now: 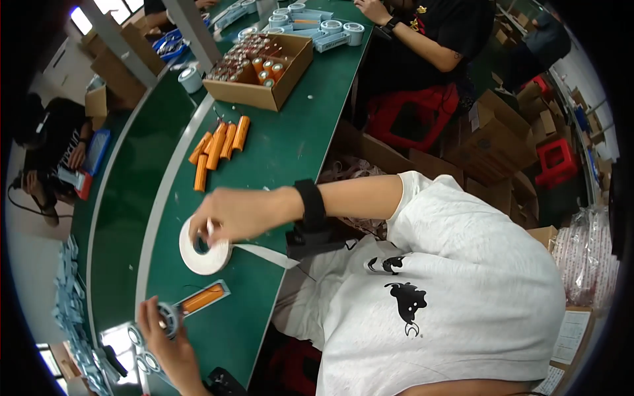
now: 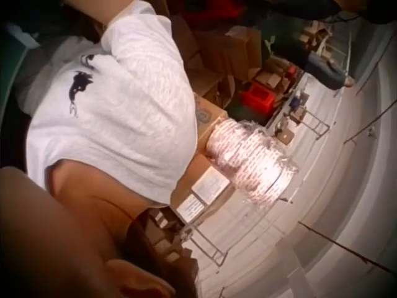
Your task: Assembling electronic components by applying adhesive tape and fitting them into plastic housings on a factory assembly line.
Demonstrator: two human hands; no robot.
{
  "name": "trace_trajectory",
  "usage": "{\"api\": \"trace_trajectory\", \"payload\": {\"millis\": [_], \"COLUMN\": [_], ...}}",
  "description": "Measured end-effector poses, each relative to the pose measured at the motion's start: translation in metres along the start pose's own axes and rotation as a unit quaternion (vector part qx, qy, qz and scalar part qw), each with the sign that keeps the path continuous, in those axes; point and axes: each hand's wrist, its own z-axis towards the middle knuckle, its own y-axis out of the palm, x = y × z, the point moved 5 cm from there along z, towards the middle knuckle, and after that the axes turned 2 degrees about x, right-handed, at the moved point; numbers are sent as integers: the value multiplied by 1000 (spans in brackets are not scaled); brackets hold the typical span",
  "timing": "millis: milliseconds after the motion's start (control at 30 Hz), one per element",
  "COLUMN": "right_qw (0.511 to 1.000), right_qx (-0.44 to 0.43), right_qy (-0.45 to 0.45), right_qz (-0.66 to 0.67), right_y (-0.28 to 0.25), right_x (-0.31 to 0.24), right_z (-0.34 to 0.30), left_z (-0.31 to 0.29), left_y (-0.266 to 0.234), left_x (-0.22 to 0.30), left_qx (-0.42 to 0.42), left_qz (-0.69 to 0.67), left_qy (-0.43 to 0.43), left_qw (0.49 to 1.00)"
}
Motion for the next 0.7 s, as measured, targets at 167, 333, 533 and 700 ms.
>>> {"api": "trace_trajectory", "payload": {"millis": [167,333,533,700], "right_qw": [875,912,870,912], "right_qx": [86,120,228,124], "right_qy": [278,237,269,328], "right_qz": [-388,-311,-345,-212], "right_y": [-119,-99,-110,-150], "right_x": [113,103,135,131], "right_z": [-6,-11,-9,-7], "left_z": [165,209,156,65], "left_y": [-34,38,43,92], "left_x": [-135,-284,-62,35], "left_qx": [146,-6,4,-177], "left_qz": [47,14,184,173], "left_qy": [92,-48,32,163], "left_qw": [984,999,982,955]}}
